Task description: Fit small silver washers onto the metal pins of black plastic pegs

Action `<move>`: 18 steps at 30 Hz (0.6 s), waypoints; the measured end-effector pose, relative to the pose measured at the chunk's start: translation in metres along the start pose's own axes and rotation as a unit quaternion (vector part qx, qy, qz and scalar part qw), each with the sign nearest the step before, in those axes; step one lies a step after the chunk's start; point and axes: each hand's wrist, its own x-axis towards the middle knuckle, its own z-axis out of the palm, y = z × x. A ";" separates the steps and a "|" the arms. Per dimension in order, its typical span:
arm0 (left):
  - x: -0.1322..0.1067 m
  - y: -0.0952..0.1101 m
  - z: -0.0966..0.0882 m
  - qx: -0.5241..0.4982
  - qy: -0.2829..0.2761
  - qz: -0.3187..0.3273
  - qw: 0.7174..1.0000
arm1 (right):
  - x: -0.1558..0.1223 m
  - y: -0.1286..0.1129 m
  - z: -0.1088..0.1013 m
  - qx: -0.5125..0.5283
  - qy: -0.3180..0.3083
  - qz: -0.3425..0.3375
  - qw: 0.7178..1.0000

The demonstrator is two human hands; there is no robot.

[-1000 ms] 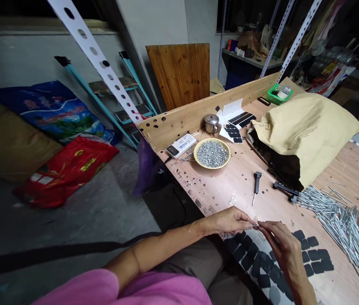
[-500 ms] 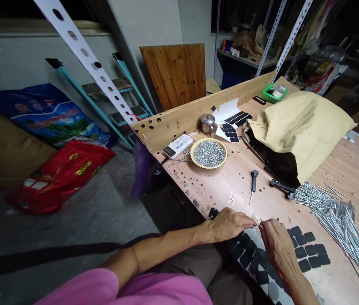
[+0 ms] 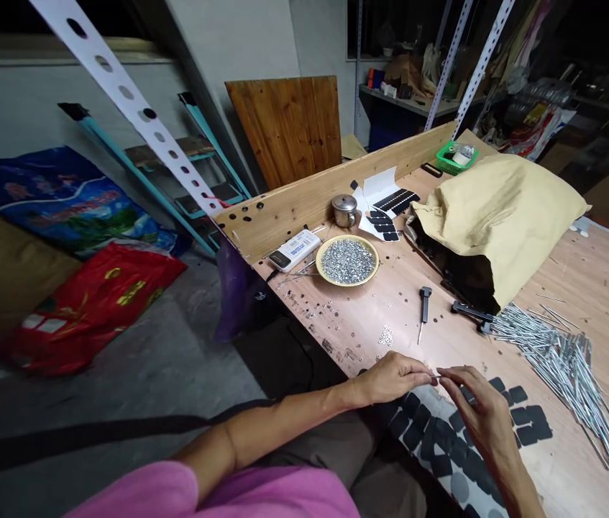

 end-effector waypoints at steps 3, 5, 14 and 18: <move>-0.001 0.002 0.004 -0.007 -0.004 0.001 1.000 | -0.002 -0.001 0.006 -0.075 0.015 -0.028 0.997; -0.003 0.003 0.008 -0.009 0.003 0.008 1.000 | -0.003 -0.001 0.008 -0.136 0.025 -0.017 0.990; 0.010 0.007 0.042 -0.400 0.089 -0.061 0.910 | -0.035 -0.016 0.025 0.206 0.106 0.261 0.937; 0.017 0.008 0.068 -0.473 0.108 -0.089 0.870 | -0.056 -0.015 0.040 0.285 0.191 0.334 0.878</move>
